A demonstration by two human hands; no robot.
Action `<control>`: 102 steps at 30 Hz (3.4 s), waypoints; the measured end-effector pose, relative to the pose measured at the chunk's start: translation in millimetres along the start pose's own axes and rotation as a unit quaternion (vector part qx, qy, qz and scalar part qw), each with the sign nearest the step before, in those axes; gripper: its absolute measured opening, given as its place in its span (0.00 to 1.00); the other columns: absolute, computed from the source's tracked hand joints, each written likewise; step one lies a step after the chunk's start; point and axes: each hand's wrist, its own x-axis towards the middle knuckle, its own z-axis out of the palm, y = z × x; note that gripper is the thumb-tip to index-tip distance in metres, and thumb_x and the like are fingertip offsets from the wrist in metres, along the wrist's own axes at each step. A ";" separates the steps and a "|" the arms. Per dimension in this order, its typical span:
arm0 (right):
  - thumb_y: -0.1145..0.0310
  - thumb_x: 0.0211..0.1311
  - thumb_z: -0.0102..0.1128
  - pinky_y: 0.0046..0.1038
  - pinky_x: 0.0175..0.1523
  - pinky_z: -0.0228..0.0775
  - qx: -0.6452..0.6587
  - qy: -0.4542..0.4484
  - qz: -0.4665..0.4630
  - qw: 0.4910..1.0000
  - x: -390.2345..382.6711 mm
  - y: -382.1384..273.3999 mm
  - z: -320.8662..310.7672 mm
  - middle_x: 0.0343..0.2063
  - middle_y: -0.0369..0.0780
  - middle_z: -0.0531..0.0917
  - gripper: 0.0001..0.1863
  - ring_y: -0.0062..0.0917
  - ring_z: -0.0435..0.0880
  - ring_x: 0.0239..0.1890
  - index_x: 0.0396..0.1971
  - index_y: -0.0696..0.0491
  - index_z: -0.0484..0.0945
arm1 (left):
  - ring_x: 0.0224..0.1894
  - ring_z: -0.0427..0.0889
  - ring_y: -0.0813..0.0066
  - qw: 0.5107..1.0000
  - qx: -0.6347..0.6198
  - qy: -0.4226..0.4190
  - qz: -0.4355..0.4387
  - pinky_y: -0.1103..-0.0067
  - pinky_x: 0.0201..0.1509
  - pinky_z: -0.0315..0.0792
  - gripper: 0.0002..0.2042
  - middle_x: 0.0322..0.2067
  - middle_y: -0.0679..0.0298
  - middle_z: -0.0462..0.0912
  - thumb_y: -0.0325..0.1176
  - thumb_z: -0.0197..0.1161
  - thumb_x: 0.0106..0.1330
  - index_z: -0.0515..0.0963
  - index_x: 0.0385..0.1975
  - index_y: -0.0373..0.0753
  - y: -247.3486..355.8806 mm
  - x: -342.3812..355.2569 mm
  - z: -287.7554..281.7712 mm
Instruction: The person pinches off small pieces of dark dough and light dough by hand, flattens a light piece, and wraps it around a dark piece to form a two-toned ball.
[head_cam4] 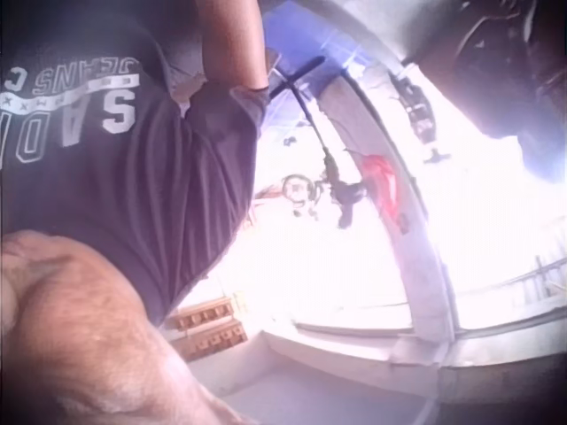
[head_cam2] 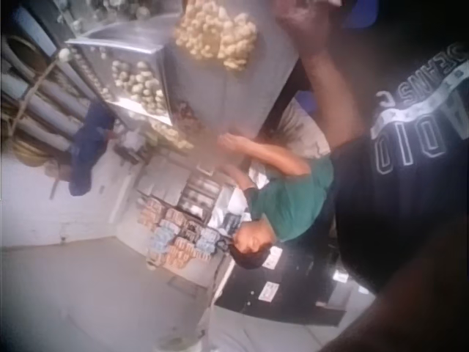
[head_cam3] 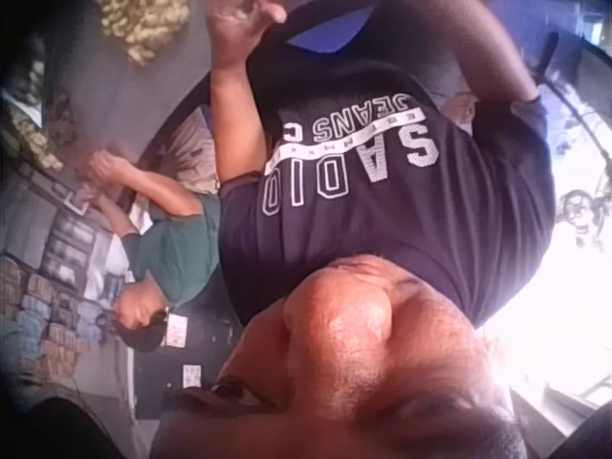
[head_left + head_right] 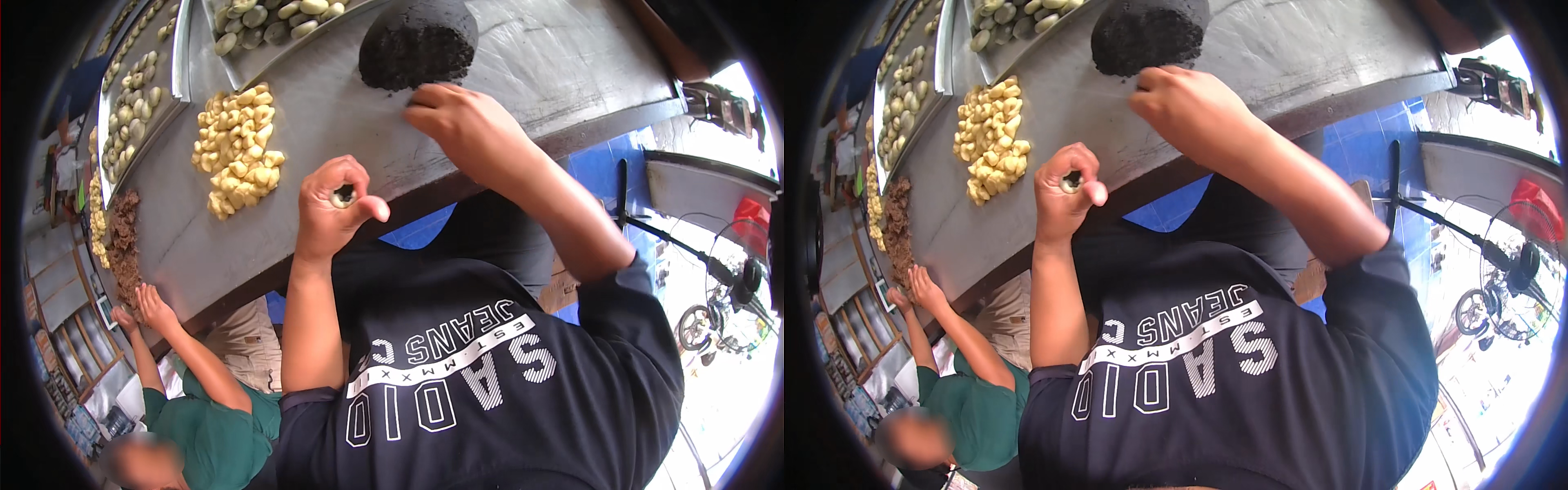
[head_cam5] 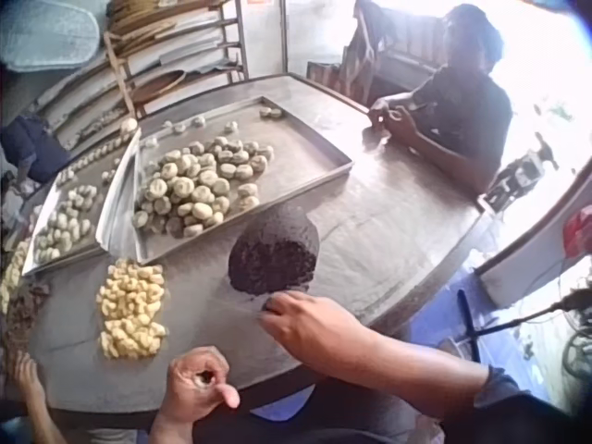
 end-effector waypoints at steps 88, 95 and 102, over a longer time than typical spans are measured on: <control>0.73 0.62 0.66 0.38 0.55 0.86 -0.111 -0.045 -0.056 0.991 17.1 -2.5 15.8 0.48 0.40 0.88 0.14 0.38 0.89 0.53 0.47 0.53 0.88 | 0.41 0.89 0.58 0.952 0.257 0.032 -0.164 0.70 0.49 0.84 0.08 0.46 0.54 0.89 0.31 0.71 0.78 0.80 0.44 0.35 42.0 4.7 -25.0; 0.71 0.64 0.69 0.38 0.55 0.86 -0.033 0.032 -0.082 0.996 -8.3 6.2 12.7 0.44 0.38 0.87 0.11 0.37 0.89 0.52 0.45 0.50 0.92 | 0.44 0.92 0.49 0.838 0.539 -0.051 -0.070 0.58 0.46 0.86 0.03 0.41 0.58 0.92 0.29 0.63 0.78 0.82 0.43 0.41 23.0 27.5 -5.0; 0.68 0.62 0.76 0.39 0.61 0.84 -0.057 0.065 -0.042 0.995 -17.8 3.1 19.2 0.55 0.40 0.87 0.19 0.36 0.86 0.59 0.55 0.45 0.92 | 0.39 0.90 0.48 0.868 0.492 0.067 -0.005 0.61 0.47 0.85 0.06 0.38 0.56 0.89 0.34 0.68 0.80 0.82 0.43 0.39 15.5 5.0 -3.4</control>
